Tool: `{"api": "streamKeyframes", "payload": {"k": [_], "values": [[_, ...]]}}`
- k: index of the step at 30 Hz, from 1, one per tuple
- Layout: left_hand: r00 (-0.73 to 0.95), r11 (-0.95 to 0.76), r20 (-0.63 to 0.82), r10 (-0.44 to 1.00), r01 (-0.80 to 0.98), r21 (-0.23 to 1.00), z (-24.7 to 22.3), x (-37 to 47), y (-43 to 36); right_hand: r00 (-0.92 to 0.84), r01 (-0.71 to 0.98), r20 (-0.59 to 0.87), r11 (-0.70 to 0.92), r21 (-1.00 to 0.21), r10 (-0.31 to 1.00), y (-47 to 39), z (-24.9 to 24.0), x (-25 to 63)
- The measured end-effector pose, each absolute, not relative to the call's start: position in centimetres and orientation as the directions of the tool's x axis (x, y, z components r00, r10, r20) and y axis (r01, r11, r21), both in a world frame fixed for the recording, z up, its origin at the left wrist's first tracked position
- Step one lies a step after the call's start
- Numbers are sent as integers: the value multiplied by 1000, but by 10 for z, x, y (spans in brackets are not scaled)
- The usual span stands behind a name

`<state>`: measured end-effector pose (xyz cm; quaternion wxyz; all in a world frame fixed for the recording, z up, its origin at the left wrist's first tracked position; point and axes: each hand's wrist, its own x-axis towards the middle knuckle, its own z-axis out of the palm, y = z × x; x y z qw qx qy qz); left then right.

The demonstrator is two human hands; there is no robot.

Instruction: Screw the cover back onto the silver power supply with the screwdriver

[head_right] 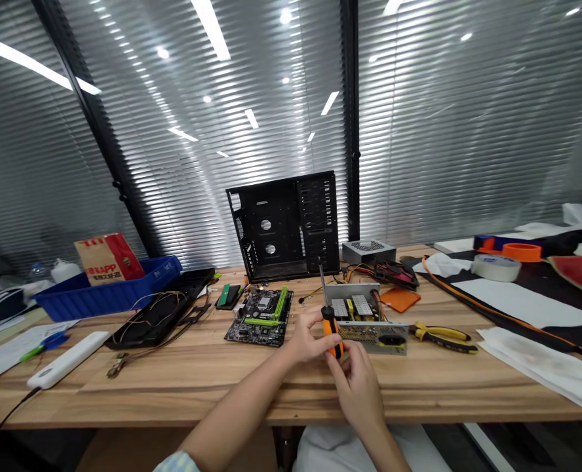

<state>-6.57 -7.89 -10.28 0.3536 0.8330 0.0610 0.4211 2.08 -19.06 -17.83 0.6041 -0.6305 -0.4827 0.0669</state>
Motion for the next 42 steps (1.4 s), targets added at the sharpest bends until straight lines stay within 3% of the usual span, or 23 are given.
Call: {"api": "streamKeyframes", "payload": {"k": [11, 18, 28, 42], "values": [[716, -783, 585, 382, -85, 616, -102, -66, -80, 563, 434, 508, 290, -853, 651, -189, -186, 28], [655, -829, 673, 343, -126, 545, -105, -65, -77, 572, 403, 503, 312, -861, 648, -190, -184, 27], [717, -812, 591, 369, -61, 581, -102, -68, -77, 579, 377, 491, 320, -869, 651, -192, -183, 27], [742, -808, 547, 387, -14, 590, -102, -69, -81, 648, 192, 312, 247, -950, 695, -191, -183, 27]]}}
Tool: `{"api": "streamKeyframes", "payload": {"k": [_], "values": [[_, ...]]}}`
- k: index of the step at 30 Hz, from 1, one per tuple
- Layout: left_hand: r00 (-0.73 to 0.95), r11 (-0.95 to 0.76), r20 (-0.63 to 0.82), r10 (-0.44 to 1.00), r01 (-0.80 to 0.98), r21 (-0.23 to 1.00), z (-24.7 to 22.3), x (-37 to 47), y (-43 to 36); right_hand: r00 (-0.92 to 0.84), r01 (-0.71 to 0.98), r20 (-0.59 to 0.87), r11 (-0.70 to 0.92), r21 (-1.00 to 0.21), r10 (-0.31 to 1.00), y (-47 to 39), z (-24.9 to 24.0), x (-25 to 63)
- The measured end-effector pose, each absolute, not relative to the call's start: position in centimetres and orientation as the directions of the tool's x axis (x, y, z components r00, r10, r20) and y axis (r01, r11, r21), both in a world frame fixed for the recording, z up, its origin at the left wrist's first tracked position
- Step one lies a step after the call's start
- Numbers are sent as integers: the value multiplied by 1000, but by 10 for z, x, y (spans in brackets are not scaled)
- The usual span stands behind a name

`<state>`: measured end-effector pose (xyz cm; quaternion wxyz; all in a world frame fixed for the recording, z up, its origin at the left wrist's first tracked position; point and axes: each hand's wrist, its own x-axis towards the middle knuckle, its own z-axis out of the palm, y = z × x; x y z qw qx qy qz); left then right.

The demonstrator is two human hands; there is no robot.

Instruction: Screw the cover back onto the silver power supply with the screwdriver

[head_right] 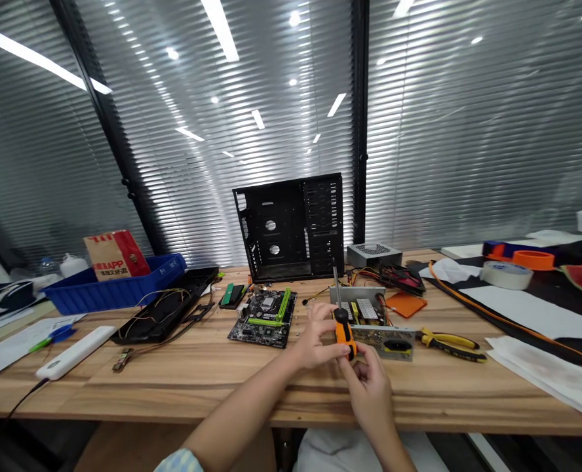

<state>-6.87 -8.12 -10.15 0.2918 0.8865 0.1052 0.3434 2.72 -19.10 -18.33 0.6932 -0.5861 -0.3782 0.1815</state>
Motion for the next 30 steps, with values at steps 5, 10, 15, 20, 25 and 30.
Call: {"api": "streamKeyframes", "payload": {"k": [5, 10, 15, 20, 25, 30], "values": [[720, -813, 589, 368, -59, 579, -99, -70, -84, 656, 169, 310, 266, -949, 688, -191, -178, 24], [717, -804, 564, 410, -7, 594, -99, -69, -84, 635, 211, 348, 279, -937, 690, -192, -177, 25], [718, -814, 585, 378, -44, 580, -102, -68, -83, 643, 261, 375, 270, -927, 668, -192, -180, 27], [715, -816, 594, 368, -58, 575, -103, -68, -83, 659, 284, 394, 273, -919, 641, -191, -182, 28], [741, -822, 561, 369, -22, 569, -99, -69, -83, 653, 310, 430, 298, -903, 623, -193, -177, 28], [751, -821, 549, 366, -18, 571, -98, -69, -82, 630, 326, 443, 301, -896, 638, -196, -172, 26]]}}
